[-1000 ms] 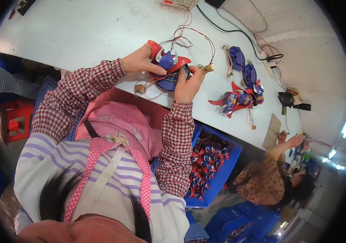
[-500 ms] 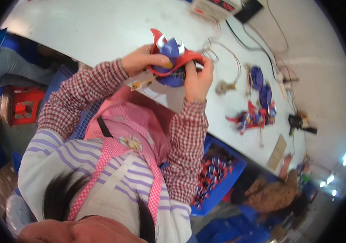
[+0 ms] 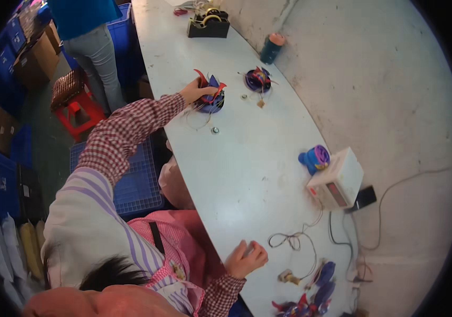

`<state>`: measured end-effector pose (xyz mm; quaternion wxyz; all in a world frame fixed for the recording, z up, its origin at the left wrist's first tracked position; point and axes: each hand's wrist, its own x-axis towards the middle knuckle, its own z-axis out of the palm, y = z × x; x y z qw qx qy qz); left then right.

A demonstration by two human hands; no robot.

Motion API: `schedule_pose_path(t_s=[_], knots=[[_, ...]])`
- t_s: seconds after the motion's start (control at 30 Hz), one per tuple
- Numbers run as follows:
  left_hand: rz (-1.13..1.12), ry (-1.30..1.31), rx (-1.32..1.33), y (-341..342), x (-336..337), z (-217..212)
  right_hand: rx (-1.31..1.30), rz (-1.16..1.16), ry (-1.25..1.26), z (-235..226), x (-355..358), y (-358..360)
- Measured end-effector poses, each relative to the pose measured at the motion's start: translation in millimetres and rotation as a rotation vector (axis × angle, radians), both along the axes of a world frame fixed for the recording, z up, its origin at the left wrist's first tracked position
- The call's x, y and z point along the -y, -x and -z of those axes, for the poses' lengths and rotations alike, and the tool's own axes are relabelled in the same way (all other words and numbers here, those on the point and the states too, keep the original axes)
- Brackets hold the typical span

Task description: Assembling small electronic toy components at a factory workbench.

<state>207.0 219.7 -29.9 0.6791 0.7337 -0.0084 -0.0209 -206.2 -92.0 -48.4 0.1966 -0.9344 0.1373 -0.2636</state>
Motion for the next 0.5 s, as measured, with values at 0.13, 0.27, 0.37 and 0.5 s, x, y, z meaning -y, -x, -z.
schedule_pose_path(t_s=[0.13,0.27,0.37,0.5], knots=[[-0.257,-0.274,0.046,-77.9,-13.6,-0.9,0.005,-0.009,-0.018,-5.8,-5.2,-4.6],[-0.562,-0.371,0.081,-86.1,-6.8,2.5,0.019,-0.031,-0.043,-5.8,-5.2,-5.0],[-0.288,-0.482,0.292,-38.2,68.0,-8.3,0.061,0.076,-0.007,10.3,4.6,13.1],[-0.343,-0.287,0.708,-4.0,2.2,80.3,0.132,-0.061,-0.014,13.9,2.0,-12.9]])
